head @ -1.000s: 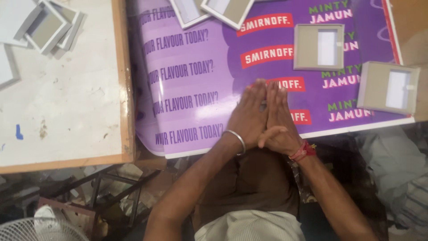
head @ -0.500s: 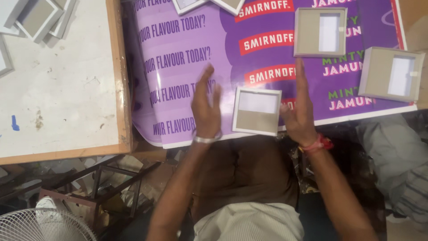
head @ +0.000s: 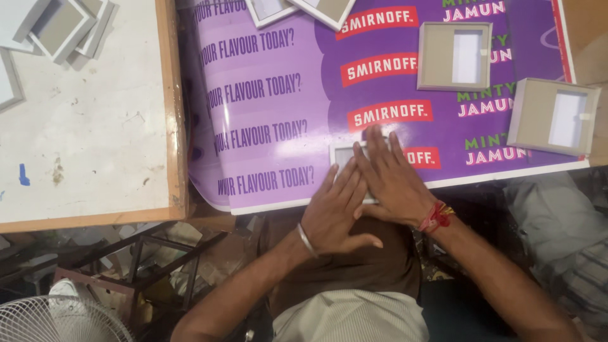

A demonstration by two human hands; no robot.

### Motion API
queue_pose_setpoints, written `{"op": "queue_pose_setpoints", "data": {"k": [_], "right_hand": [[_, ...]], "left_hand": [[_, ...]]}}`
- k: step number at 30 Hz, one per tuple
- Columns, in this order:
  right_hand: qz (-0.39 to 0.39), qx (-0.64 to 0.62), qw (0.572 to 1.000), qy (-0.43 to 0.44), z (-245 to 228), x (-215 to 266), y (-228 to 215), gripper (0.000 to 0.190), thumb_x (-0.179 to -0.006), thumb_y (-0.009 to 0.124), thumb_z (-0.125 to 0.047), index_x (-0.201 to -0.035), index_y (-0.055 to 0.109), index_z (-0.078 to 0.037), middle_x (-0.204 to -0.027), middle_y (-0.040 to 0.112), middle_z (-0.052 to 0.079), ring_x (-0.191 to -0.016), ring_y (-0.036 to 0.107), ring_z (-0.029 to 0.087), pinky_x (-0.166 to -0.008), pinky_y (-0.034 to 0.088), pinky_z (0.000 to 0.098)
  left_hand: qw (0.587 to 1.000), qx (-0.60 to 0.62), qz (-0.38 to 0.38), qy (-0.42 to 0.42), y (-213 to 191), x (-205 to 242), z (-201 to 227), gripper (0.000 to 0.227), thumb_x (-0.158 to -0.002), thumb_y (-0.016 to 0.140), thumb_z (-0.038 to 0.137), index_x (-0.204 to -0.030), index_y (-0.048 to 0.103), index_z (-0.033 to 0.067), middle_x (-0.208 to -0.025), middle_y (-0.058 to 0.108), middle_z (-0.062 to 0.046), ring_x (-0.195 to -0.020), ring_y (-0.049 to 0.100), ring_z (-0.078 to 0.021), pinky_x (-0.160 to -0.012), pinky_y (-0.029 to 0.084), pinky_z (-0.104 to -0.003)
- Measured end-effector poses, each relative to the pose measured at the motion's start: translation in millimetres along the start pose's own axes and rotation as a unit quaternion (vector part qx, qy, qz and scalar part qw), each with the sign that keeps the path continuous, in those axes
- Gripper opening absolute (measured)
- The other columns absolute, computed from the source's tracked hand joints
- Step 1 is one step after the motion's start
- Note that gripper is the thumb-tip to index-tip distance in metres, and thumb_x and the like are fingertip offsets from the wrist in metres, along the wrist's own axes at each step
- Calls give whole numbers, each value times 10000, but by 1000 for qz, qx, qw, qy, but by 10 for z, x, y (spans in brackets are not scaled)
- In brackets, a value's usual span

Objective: The person assembles small square photo frames by hand on a purple promotional table. They insert white backing cards into the frames, press the edges to secure them, and place the finished frames on the table. The process is repeated for several frames.

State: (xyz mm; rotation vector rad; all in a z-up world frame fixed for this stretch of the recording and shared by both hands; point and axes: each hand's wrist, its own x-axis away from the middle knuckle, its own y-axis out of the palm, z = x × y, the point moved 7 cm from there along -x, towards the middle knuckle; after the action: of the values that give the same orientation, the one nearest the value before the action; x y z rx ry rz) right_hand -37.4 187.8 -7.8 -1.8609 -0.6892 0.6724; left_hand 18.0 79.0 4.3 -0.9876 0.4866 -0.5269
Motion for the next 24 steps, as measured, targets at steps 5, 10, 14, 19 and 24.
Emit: {"op": "queue_pose_setpoints", "data": {"k": [5, 10, 14, 19, 24], "right_hand": [[136, -297, 941, 90, 196, 312, -138, 962, -1003, 393, -637, -1650, 66, -5, -1747, 181, 232, -1655, 168, 354, -1353, 78, 565], [87, -400, 900, 149, 502, 398, -163, 1003, -1005, 597, -507, -1631, -24, -29, -1683, 325, 145, -1553, 345, 323, -1239, 343, 460], [83, -202, 972, 90, 504, 298, -282, 823, -970, 674, -337, -1640, 252, -114, -1513, 583, 84, -1387, 533, 273, -1206, 357, 454], [103, -148, 972, 149, 714, 64, -250, 661, -907, 761, -347, -1486, 524, -134, -1097, 763, -11, -1064, 648, 171, -1038, 430, 403], [-18, -161, 959, 233, 823, -225, -205, 395, -926, 728, -359, -1301, 722, -234, -882, 794, -64, -706, 688, 102, -738, 526, 321]], "left_hand": [[950, 242, 177, -86, -221, 240, -299, 647, -1051, 667, 439, -1552, 508, 63, -1579, 551, -146, -1544, 507, -302, -1320, 371, -491], [977, 52, 181, -102, -407, 123, -546, 873, -773, 848, 443, -1450, 515, 5, -1456, 602, -207, -1435, 470, -394, -1220, 256, -604], [980, 31, 165, -107, -401, -62, -589, 853, -722, 859, 464, -1376, 574, -2, -1280, 682, -194, -1332, 540, -384, -1165, 264, -628], [958, 41, 231, -166, -303, -64, -718, 449, -875, 823, 342, -1260, 717, 136, -1174, 764, -65, -1250, 642, -267, -1194, 357, -543], [944, 38, 260, -201, -345, -137, -769, 159, -883, 808, 243, -1032, 799, 187, -994, 764, -10, -1125, 687, -214, -1124, 412, -477]]}}
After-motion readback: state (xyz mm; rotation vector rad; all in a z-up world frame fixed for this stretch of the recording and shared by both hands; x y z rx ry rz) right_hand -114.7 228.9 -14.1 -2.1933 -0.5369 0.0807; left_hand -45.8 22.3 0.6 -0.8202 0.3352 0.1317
